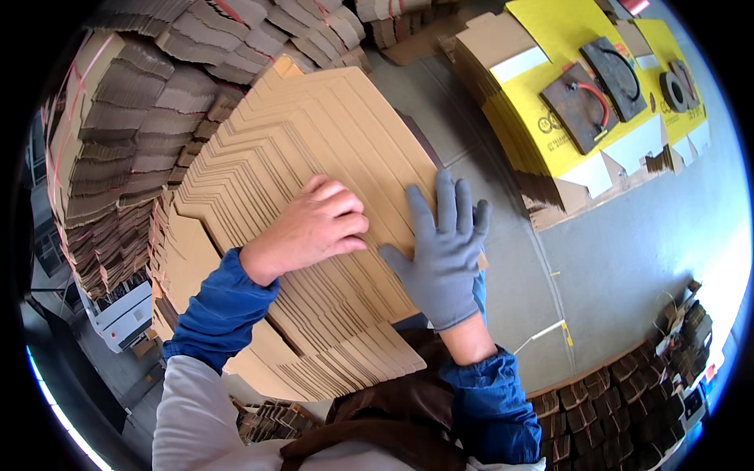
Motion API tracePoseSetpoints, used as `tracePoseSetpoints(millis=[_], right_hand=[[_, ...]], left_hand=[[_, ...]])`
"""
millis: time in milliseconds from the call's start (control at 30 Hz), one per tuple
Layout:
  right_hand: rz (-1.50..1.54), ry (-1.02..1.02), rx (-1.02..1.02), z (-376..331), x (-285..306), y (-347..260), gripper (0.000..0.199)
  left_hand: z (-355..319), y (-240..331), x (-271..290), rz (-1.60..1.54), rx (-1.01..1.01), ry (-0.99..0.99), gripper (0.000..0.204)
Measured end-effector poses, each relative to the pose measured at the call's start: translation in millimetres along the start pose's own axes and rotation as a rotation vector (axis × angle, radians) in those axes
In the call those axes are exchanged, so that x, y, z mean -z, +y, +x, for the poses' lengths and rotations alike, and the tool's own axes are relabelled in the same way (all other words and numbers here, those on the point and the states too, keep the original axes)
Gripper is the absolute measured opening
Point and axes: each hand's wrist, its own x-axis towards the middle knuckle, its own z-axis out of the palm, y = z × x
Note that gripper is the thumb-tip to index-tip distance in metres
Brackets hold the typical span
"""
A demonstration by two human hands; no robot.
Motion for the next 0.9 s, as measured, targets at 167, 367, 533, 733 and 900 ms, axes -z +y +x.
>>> tracePoseSetpoints(millis=[167,367,533,733,900], right_hand=[[0.020,0.016,0.002,0,-2,1,0.090],[-0.004,0.015,-0.007,1,-1,1,0.091],[-0.036,0.058,0.054,1,0,-2,0.092],[-0.039,0.028,0.051,6,-3,-3,0.092],[-0.021,-0.006,0.032,7,-2,-3,0.091]], left_hand=[[4,0,4,-0.019,0.011,-0.043,0.028],[9,5,14,-0.022,0.038,-0.122,0.030],[5,8,11,-0.068,0.041,-0.064,0.029],[-5,1,-5,-0.097,0.049,0.047,0.028],[-7,-1,-9,-0.139,0.051,0.083,0.028]])
